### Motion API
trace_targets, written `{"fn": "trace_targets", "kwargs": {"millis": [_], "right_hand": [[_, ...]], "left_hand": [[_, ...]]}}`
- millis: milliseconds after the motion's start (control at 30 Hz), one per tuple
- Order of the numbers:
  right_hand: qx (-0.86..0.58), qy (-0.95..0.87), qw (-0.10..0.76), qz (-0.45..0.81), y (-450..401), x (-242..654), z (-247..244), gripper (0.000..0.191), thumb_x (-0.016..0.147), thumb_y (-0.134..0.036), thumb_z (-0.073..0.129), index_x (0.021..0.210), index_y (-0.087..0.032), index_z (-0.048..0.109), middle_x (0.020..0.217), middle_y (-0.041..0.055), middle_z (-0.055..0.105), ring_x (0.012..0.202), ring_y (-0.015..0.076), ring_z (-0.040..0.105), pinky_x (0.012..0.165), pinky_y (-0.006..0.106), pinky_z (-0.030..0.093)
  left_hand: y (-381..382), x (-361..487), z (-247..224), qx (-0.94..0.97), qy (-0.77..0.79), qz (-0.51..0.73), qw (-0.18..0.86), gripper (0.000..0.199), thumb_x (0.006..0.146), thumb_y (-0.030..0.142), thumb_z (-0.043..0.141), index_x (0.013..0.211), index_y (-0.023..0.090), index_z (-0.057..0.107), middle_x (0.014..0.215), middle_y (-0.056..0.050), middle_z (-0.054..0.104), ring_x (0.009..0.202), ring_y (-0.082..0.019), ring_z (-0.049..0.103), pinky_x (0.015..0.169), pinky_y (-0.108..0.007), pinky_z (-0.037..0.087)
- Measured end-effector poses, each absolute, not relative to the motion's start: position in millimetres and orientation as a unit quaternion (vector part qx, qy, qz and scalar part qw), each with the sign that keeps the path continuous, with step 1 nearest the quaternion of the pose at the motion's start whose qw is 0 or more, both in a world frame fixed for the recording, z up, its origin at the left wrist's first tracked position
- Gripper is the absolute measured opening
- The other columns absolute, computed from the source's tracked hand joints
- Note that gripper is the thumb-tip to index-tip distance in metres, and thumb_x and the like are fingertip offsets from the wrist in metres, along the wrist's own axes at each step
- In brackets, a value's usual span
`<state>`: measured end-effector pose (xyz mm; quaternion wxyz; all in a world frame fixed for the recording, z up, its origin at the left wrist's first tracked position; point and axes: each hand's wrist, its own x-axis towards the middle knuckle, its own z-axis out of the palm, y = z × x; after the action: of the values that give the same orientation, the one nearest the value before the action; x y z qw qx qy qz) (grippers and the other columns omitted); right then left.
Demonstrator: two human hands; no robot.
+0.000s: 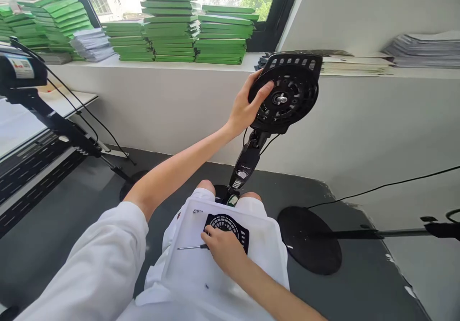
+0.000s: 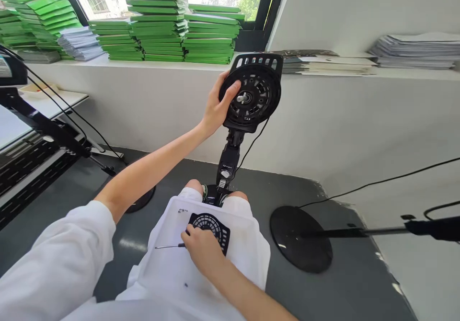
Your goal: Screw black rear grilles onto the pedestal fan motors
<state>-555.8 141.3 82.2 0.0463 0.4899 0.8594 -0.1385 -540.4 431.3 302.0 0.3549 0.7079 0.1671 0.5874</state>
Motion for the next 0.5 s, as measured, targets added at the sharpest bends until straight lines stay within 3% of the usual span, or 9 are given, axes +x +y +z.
{"fn": "trace_targets", "kwargs": {"millis": [67, 167, 367, 433, 500], "right_hand": [[0.434, 0.881, 0.066, -0.177, 146.0, -559.2, 76.1, 0.009, 0.098, -0.007, 0.064, 0.102, -0.015, 0.067, 0.102, 0.0018, 0.067, 0.084, 0.0164, 0.063, 0.074, 0.030, 0.055], [0.365, 0.897, 0.100, -0.229, 133.1, -552.3, 70.5, 0.003, 0.097, -0.014, 0.070, 0.099, -0.016, 0.069, 0.094, 0.0003, 0.067, 0.081, 0.0166, 0.063, 0.077, 0.033, 0.056], [0.338, 0.894, 0.124, -0.266, 95.0, -549.7, 53.8, 0.017, 0.098, -0.027, 0.072, 0.113, -0.019, 0.070, 0.101, 0.0038, 0.070, 0.083, 0.0191, 0.067, 0.076, 0.035, 0.057], [0.342, 0.891, 0.134, -0.267, 92.4, -560.0, 39.7, 0.019, 0.100, -0.031, 0.071, 0.114, -0.019, 0.069, 0.103, 0.0046, 0.070, 0.085, 0.0197, 0.068, 0.076, 0.035, 0.058], [0.345, 0.885, 0.149, -0.275, 96.2, -571.6, 24.2, 0.019, 0.098, -0.037, 0.074, 0.102, -0.019, 0.070, 0.097, 0.0036, 0.070, 0.079, 0.0183, 0.067, 0.068, 0.031, 0.057]], "left_hand": [[432.7, -542.1, 301.6, 0.710, 0.160, 0.585, 0.358, 0.033, 0.113, 0.033, 0.044, 0.141, 0.020, 0.055, 0.139, -0.009, 0.069, 0.131, -0.021, 0.062, 0.118, -0.044, 0.049], [429.5, -545.5, 305.5, 0.719, 0.165, 0.574, 0.356, 0.033, 0.114, 0.032, 0.041, 0.143, 0.018, 0.051, 0.139, -0.007, 0.067, 0.133, -0.020, 0.059, 0.119, -0.041, 0.045], [422.2, -545.3, 312.0, 0.710, 0.166, 0.579, 0.364, 0.027, 0.111, 0.016, 0.045, 0.137, 0.014, 0.049, 0.134, -0.010, 0.069, 0.124, -0.016, 0.062, 0.111, -0.029, 0.048], [421.6, -543.1, 311.5, 0.704, 0.170, 0.585, 0.366, 0.027, 0.111, 0.020, 0.042, 0.137, 0.013, 0.049, 0.133, -0.010, 0.069, 0.124, -0.017, 0.062, 0.111, -0.031, 0.049], [421.5, -541.0, 310.0, 0.702, 0.183, 0.583, 0.366, 0.032, 0.113, 0.028, 0.037, 0.138, 0.013, 0.050, 0.135, -0.010, 0.069, 0.126, -0.019, 0.062, 0.113, -0.036, 0.048]]}}
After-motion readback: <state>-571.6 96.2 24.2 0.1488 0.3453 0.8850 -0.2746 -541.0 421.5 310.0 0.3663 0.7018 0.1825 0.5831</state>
